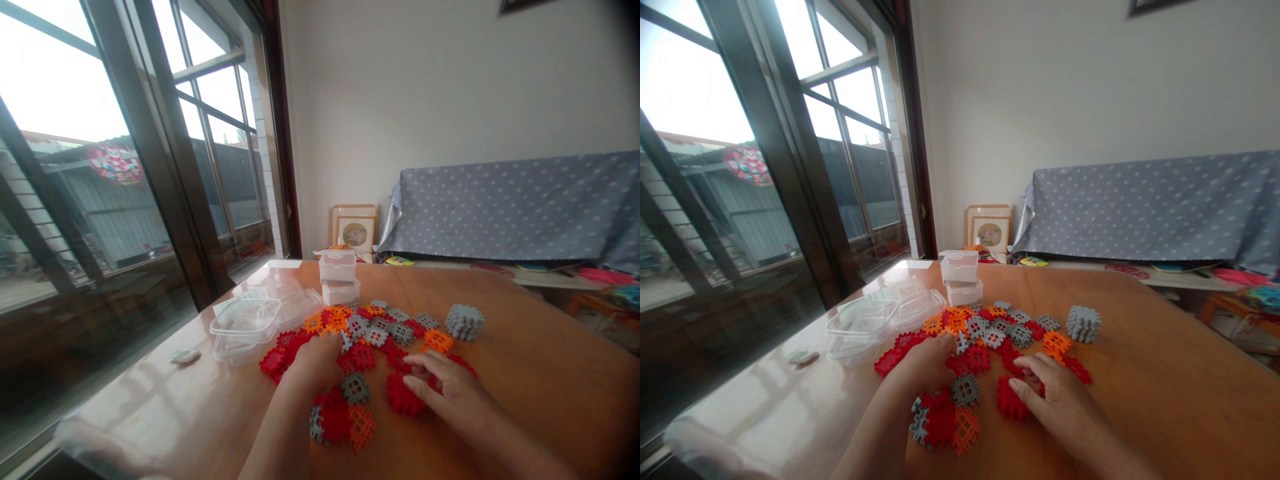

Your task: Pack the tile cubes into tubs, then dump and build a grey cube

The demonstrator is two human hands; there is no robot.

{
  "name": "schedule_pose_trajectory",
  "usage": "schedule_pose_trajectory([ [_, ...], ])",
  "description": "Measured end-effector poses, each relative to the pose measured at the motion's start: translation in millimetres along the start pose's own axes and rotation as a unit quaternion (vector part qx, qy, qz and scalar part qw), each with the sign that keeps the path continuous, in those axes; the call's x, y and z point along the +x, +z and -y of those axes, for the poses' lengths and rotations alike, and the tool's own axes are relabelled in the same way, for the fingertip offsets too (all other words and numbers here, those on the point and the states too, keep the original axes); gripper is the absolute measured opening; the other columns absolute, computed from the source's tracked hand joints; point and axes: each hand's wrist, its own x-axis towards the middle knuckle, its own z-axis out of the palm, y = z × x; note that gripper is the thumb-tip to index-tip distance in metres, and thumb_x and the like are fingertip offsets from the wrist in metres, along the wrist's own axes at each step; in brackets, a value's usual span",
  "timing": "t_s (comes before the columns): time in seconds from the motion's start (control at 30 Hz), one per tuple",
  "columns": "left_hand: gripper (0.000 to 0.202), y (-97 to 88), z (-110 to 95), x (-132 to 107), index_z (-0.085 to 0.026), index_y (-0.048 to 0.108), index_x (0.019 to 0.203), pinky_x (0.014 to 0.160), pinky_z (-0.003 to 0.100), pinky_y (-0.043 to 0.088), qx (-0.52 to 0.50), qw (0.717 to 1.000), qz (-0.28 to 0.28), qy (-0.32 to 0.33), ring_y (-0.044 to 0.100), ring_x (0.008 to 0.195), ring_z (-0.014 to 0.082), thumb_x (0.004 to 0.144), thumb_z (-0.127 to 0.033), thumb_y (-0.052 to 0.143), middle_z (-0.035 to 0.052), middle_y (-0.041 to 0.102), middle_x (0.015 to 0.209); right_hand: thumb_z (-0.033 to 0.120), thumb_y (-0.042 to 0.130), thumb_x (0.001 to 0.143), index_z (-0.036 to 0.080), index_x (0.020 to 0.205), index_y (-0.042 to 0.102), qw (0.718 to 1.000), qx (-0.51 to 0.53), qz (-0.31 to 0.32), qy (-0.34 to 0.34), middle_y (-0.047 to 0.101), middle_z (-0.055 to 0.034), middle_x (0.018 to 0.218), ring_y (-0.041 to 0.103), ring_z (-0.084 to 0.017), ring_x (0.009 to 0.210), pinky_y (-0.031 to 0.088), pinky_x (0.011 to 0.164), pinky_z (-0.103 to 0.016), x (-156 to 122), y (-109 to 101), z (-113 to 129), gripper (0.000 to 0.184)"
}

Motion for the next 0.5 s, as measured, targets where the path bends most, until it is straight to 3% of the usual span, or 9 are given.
schedule_pose_trajectory([
  [0.13, 0.012, -1.7, -17, 5, -0.024, 0.069, 0.077, 0.073, 0.031, 0.039, 0.000, 0.999, -0.036, 0.038, 0.059, 0.079, 0.0243, 0.067, -0.019, 0.073, 0.0062, 0.066, 0.085, 0.047, 0.056, 0.097, 0.027, 0.121, 0.068, 1.000, 0.006, -0.019, -0.003, 0.071, -0.0082, 0.112, 0.068, -0.027, 0.105, 0.054, 0.095, -0.043, -2, -3, 9, 0.034],
  [0.23, 0.007, 9.9, -33, 6, -0.022, 0.072, 0.080, 0.068, 0.030, 0.037, -0.061, 0.996, -0.003, 0.059, 0.058, 0.075, 0.0215, 0.077, -0.027, 0.070, 0.0043, 0.067, 0.080, 0.047, 0.060, 0.095, 0.029, 0.129, 0.064, 0.999, 0.020, -0.028, -0.007, 0.071, -0.0075, 0.112, 0.068, -0.026, 0.102, 0.055, 0.093, -0.042, -3, 2, 10, 0.039],
  [0.33, 0.012, 31.4, -49, 3, -0.020, 0.072, 0.086, 0.062, 0.027, 0.037, -0.168, 0.985, 0.042, 0.029, 0.058, 0.072, 0.0187, 0.079, -0.030, 0.069, 0.0031, 0.068, 0.077, 0.045, 0.068, 0.090, 0.033, 0.142, 0.055, 0.998, 0.052, -0.017, -0.009, 0.071, -0.0064, 0.120, 0.069, -0.025, 0.102, 0.057, 0.091, -0.040, -6, 11, 13, 0.055],
  [0.4, 0.015, 46.2, -58, -1, -0.020, 0.070, 0.089, 0.060, 0.026, 0.037, -0.234, 0.971, 0.045, -0.002, 0.058, 0.070, 0.0174, 0.077, -0.029, 0.072, 0.0032, 0.068, 0.079, 0.045, 0.071, 0.088, 0.034, 0.147, 0.049, 0.996, 0.087, -0.009, -0.015, 0.068, -0.0068, 0.132, 0.067, -0.026, 0.113, 0.055, 0.098, -0.041, -7, 17, 18, 0.064],
  [0.5, 0.019, 61.8, -68, -4, -0.019, 0.066, 0.085, 0.059, 0.025, 0.037, -0.288, 0.956, 0.056, -0.029, 0.056, 0.069, 0.0156, 0.073, -0.029, 0.077, 0.0024, 0.066, 0.077, 0.040, 0.067, 0.090, 0.031, 0.147, 0.049, 0.989, 0.143, -0.014, -0.024, 0.062, -0.0088, 0.143, 0.061, -0.027, 0.128, 0.050, 0.109, -0.044, -7, 22, 24, 0.060],
])
